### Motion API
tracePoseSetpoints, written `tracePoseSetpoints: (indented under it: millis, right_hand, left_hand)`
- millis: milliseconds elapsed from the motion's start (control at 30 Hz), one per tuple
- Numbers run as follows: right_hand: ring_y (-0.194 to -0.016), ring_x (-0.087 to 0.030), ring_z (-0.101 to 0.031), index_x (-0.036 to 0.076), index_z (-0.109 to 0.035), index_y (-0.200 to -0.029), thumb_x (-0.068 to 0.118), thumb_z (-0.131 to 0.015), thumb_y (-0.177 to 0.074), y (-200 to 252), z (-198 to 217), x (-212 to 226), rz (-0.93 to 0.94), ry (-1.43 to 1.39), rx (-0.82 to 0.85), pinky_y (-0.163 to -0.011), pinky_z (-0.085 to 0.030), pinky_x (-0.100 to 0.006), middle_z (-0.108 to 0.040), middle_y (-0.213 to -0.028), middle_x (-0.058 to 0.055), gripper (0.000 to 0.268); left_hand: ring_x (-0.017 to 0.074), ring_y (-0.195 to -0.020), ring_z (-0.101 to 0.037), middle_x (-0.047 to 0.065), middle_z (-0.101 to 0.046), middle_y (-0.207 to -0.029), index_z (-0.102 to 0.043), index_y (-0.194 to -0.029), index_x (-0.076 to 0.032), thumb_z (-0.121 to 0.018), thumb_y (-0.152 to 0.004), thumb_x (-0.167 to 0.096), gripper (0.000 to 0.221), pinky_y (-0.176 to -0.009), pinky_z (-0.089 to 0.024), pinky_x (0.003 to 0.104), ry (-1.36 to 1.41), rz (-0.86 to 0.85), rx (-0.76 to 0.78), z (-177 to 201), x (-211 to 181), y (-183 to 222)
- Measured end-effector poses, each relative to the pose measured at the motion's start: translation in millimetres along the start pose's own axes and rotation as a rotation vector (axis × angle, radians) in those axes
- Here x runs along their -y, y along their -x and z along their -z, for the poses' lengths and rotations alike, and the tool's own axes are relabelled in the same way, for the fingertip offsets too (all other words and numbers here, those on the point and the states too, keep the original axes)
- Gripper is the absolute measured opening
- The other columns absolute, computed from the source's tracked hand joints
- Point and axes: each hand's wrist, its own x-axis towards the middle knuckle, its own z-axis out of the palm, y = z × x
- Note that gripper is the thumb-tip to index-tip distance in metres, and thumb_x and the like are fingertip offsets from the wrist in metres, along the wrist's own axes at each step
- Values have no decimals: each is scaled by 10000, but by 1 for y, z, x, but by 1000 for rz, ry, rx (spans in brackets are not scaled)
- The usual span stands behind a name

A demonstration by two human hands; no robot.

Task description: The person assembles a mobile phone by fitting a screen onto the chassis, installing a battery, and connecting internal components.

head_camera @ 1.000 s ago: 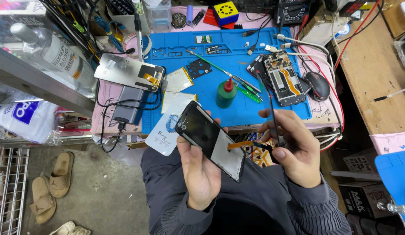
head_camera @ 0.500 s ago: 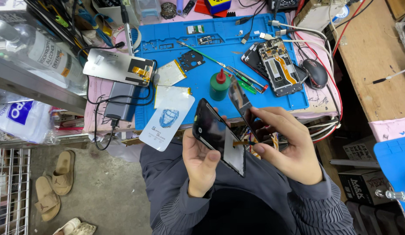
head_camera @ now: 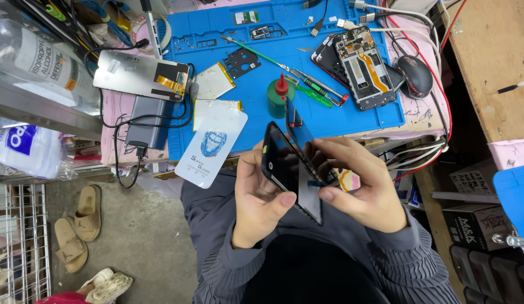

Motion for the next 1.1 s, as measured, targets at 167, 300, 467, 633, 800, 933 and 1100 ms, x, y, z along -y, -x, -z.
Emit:
tracePoseSetpoints:
  millis: [167,300,467,633,800,933,1100]
  right_hand:
    - [-1295,-313,-649,5,-623,-1369,346,-802,-835,8,-8,-5,59,143,3,-1082,-503,-378,-622,-1410,-179,658]
    - [-1346,-339,-621,18,-610,-1399,403,-783,-850,12,-15,-10,85,148,29,-1108,-491,-398,-590,-1464,-194,693]
    - [-1391,-366,-592,17,-596,-1415,417,-783,-842,15,-16,-9,107,65,48,-1141,-474,-432,-552,-1518,-215,724]
    - [-1368,-364,-607,70,-641,-1375,415,-817,-785,17,-22,-10,150,55,40,-1126,-493,-433,-538,-1528,-232,706]
    - [-1391,-374,-581,118,-642,-1374,425,-819,-778,17,-25,-9,189,70,49,-1126,-481,-440,-503,-1556,-237,694]
    - [-1454,-394,-499,147,-641,-1387,421,-821,-771,21,-27,-11,203,50,33,-1175,-428,-477,-452,-1575,-222,698]
    - [-1330,-332,-469,187,-667,-1351,519,-772,-799,28,-40,-17,206,241,-72,-1106,-402,-444,-473,-1537,-184,652]
  left_hand:
    - [171,-1158,-583,98,-545,-1307,-372,-1530,-31,-876,-919,-144,800,-995,-530,312,-23,83,-84,8,9,7]
    - [169,-1233,-577,90,-543,-1389,-325,-1570,-28,-864,-911,-168,863,-1030,-527,316,-21,59,-100,5,10,8]
    - [269,-1436,-512,175,-497,-1531,-293,-1569,-13,-853,-922,-189,873,-1226,-453,435,-20,9,-78,-3,5,3]
    - [323,-1524,-454,192,-397,-1624,-302,-1566,6,-843,-943,-200,851,-1285,-412,477,-52,-52,-60,-5,4,0]
    - [323,-1510,-437,197,-377,-1642,-294,-1565,10,-847,-928,-196,868,-1272,-396,488,-19,-34,-61,-4,2,2]
    - [346,-1488,-473,204,-406,-1617,-299,-1564,12,-852,-929,-217,873,-1260,-427,517,42,-2,4,-5,1,2]
    - [346,-1432,-531,198,-475,-1549,-349,-1528,35,-884,-882,-372,932,-1195,-495,516,0,9,-13,-9,2,-4]
